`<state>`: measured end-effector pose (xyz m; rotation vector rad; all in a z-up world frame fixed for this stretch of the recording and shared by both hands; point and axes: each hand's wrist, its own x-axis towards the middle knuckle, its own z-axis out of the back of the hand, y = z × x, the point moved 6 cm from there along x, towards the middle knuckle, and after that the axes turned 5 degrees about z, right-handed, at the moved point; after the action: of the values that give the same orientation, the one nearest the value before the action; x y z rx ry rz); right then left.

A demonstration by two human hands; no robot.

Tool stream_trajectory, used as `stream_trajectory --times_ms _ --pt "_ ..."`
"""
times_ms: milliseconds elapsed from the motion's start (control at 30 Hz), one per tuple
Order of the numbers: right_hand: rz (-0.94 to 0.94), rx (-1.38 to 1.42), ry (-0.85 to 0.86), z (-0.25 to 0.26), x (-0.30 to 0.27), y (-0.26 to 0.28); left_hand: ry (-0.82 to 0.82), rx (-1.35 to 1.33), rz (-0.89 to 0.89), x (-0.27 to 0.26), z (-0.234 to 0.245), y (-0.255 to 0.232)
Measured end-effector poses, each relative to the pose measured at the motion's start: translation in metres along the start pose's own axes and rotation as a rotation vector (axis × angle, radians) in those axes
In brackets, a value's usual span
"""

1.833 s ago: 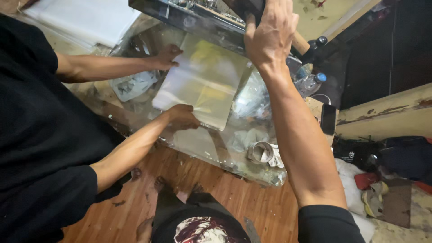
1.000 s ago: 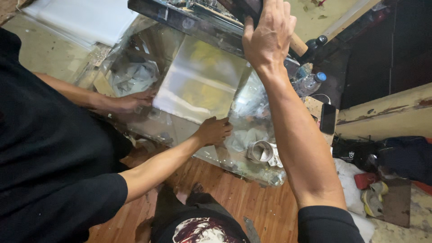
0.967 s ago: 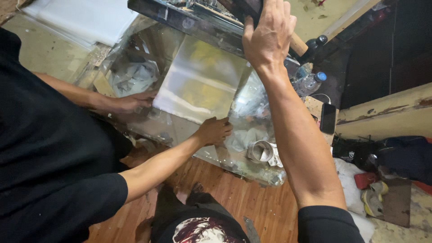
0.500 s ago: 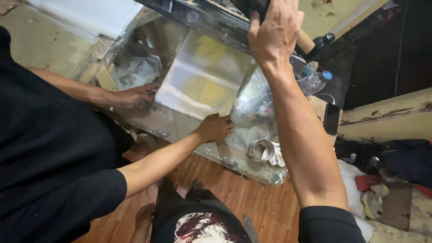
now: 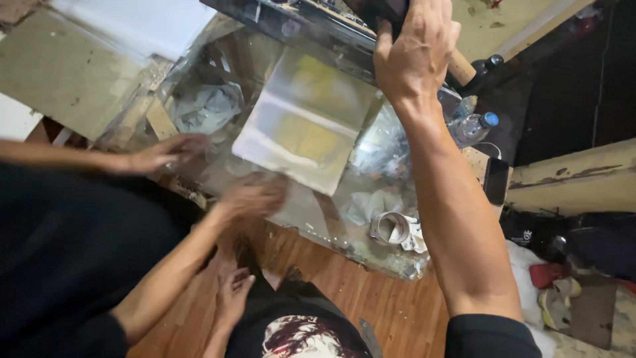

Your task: The person performs screen printing on a white t-shirt using a squeegee to pull ink across a screen frame. They repeatedly lift the screen to reveal the printed design and place it back down to continue the process.

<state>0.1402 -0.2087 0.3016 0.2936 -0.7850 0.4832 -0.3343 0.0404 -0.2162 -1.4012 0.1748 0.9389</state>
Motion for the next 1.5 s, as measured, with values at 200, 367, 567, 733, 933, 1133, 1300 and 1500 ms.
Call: stream_trajectory --times_ms 200,367,567,733,933,1133,1300,1500 --pt "-0.030 -0.058 0.071 0.001 0.011 0.012 0.022 0.174 -0.321 -0.043 -0.023 -0.206" --pt "-0.026 0.012 0.117 0.002 0.020 0.022 -0.237 0.099 -0.500 0.007 -0.016 -0.329" --pt "-0.054 -0.006 0.161 -0.007 0.022 0.018 -0.065 -0.022 -0.486 0.146 -0.038 -0.434" --pt "-0.074 0.002 0.174 -0.011 0.027 0.019 0.031 0.126 -0.560 0.269 -0.086 -0.437" --pt "-0.124 0.039 0.198 -0.011 0.031 0.021 0.145 0.079 -0.469 0.288 -0.115 -0.456" --pt "-0.138 0.034 0.217 -0.012 0.032 0.021 0.185 0.187 -0.501 0.289 -0.121 -0.461" --pt "-0.134 0.041 0.205 -0.012 0.032 0.021 0.144 0.221 -0.496 0.292 -0.123 -0.464" --pt "-0.151 0.033 0.208 -0.013 0.030 0.021 0.169 0.171 -0.614 0.298 -0.124 -0.462"
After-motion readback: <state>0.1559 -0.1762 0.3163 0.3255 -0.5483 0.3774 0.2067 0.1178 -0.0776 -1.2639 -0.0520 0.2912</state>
